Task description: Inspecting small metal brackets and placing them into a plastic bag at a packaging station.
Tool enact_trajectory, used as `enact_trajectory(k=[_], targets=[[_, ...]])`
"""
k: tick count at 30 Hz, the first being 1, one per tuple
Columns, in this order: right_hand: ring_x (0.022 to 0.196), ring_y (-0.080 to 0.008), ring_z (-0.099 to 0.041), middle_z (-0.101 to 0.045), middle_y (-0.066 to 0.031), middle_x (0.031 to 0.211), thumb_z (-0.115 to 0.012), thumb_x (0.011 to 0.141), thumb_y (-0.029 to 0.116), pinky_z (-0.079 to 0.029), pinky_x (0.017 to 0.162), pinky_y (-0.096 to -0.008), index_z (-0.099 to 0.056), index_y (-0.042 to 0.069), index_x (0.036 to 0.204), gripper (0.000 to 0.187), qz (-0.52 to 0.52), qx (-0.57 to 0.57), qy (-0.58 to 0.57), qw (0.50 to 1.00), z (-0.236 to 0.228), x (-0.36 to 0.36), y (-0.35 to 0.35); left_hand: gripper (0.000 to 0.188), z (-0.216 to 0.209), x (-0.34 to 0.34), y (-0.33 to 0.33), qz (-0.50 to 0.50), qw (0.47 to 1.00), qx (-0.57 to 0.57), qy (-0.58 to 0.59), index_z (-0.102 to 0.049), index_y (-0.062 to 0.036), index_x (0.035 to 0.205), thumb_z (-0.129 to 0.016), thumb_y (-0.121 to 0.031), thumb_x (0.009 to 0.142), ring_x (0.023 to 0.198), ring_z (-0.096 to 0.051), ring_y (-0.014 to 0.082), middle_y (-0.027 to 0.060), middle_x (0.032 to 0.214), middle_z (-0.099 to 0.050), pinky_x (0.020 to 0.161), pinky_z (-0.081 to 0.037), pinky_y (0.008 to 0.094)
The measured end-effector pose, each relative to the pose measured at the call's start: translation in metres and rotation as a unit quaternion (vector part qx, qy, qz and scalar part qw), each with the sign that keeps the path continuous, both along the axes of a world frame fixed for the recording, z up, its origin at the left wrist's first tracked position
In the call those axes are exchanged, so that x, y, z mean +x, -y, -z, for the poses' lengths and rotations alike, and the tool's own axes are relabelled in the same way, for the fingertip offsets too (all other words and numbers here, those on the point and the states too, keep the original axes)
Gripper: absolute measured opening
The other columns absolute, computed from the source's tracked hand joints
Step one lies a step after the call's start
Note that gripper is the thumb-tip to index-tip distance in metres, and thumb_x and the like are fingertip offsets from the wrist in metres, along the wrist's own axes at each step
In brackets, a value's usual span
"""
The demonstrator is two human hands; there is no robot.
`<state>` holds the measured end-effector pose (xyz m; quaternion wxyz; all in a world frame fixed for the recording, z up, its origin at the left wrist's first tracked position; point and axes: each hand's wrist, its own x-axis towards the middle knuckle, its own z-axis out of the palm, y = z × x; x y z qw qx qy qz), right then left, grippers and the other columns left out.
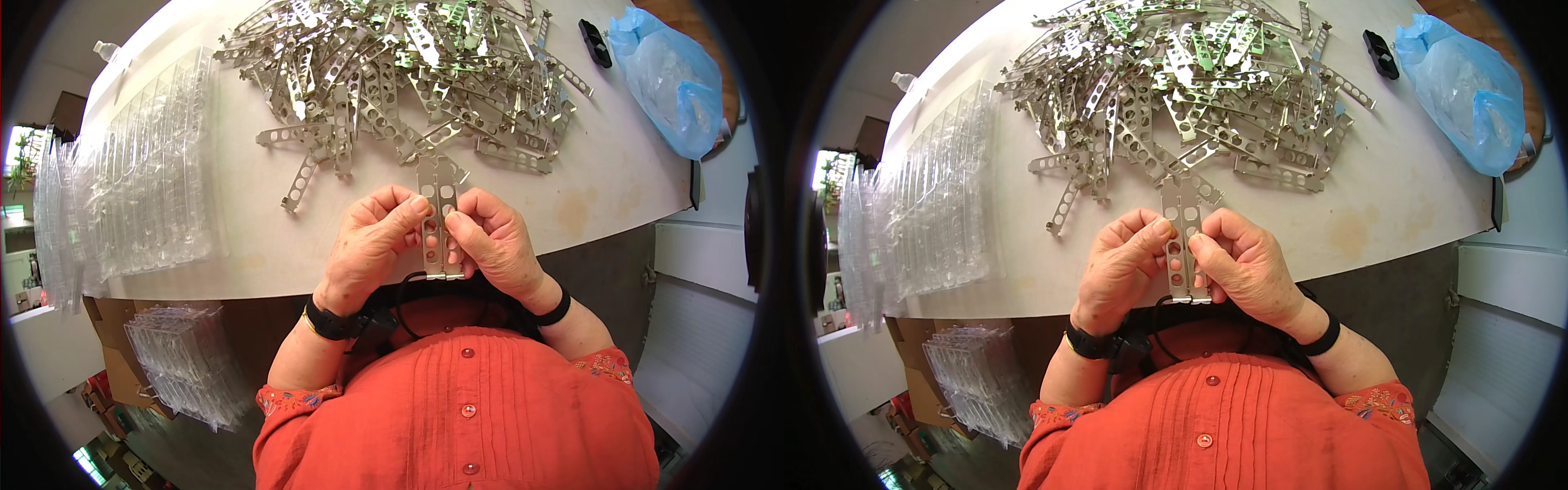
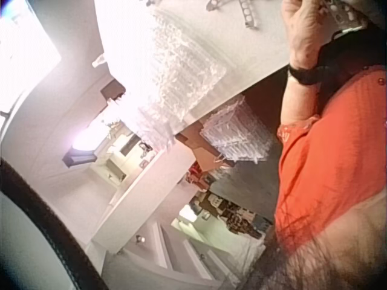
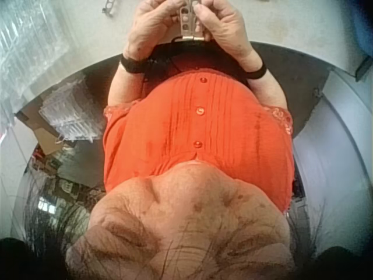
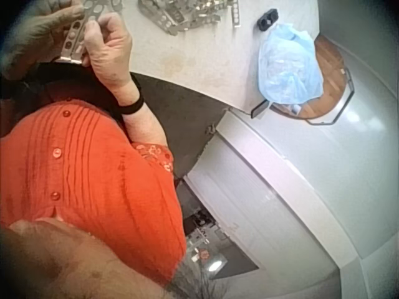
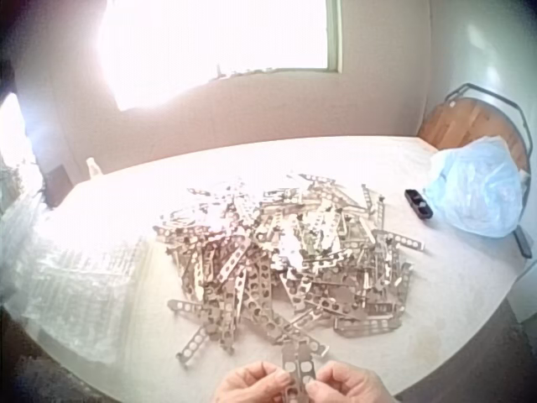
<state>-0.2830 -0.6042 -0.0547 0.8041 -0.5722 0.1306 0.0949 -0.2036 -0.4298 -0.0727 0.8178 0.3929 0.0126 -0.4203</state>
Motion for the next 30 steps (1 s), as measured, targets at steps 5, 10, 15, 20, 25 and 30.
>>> enact_trajectory(k=[5, 10, 15, 20, 25, 30], targets=[[0.054, -0.0015, -0.055, -0.064, 0.0000, 0.075, -0.056, 0.100, 0.017, -0.044, 0.045, -0.0163, -0.057, 0.007, 0.096, 0.011, 0.002, -0.006, 0.000, 1.000, 0.000, -0.001, 0.000, 0.015, 0.001, 0.000, 0.000, 0.004, 1.000, -0.003, 0.005, -0.062, -0.0018, 0.099, -0.062, -0.017, 0.099, 0.074, -0.063, 0.0118, 0.0049, 0.089, -0.067, 0.070, -0.051, 0.0258], [0.053, -0.0018, -0.055, -0.064, 0.0003, 0.074, -0.056, 0.100, 0.017, -0.044, 0.045, -0.0163, -0.057, 0.006, 0.096, 0.012, 0.004, -0.007, 0.000, 1.000, 0.001, -0.001, 0.000, 0.017, -0.001, 0.000, -0.001, 0.004, 1.000, -0.014, 0.001, -0.062, -0.0015, 0.101, -0.062, -0.019, 0.098, 0.075, -0.062, 0.0103, 0.0044, 0.088, -0.067, 0.071, -0.050, 0.0236], [0.055, -0.0021, -0.056, -0.062, 0.0012, 0.073, -0.056, 0.100, 0.015, -0.044, 0.045, -0.0163, -0.057, 0.007, 0.094, 0.010, 0.046, -0.004, 0.001, 0.999, 0.000, -0.003, -0.003, 0.015, -0.003, 0.000, -0.003, -0.012, 0.998, -0.059, -0.006, -0.063, -0.0006, 0.104, -0.061, -0.015, 0.099, 0.081, -0.062, 0.0116, 0.0058, 0.095, -0.067, 0.078, -0.052, 0.0275], [0.056, -0.0021, -0.057, -0.063, 0.0016, 0.072, -0.057, 0.100, 0.014, -0.043, 0.045, -0.0164, -0.056, 0.008, 0.093, 0.009, 0.034, -0.003, 0.006, 0.999, 0.004, -0.003, -0.001, 0.016, 0.000, -0.002, -0.005, -0.006, 0.996, -0.094, 0.005, -0.066, -0.0013, 0.108, -0.061, -0.013, 0.098, 0.091, -0.059, 0.0121, 0.0058, 0.104, -0.067, 0.085, -0.048, 0.0286], [0.055, -0.0020, -0.057, -0.063, 0.0020, 0.071, -0.057, 0.100, 0.014, -0.044, 0.046, -0.0169, -0.056, 0.008, 0.094, 0.009, 0.013, -0.028, 0.021, 0.999, 0.005, -0.005, -0.002, 0.018, 0.009, 0.000, -0.008, 0.010, 0.992, -0.121, 0.018, -0.069, -0.0019, 0.110, -0.063, -0.011, 0.097, 0.095, -0.057, 0.0118, 0.0048, 0.110, -0.066, 0.085, -0.046, 0.0281], [0.057, -0.0022, -0.058, -0.063, 0.0013, 0.072, -0.057, 0.100, 0.013, -0.043, 0.047, -0.0172, -0.055, 0.007, 0.095, 0.008, -0.012, -0.022, 0.031, 0.999, 0.003, -0.006, -0.004, 0.017, 0.014, -0.001, -0.008, 0.007, 0.992, -0.123, 0.021, -0.069, -0.0014, 0.110, -0.064, -0.009, 0.095, 0.094, -0.057, 0.0119, 0.0044, 0.111, -0.065, 0.084, -0.046, 0.0279]])
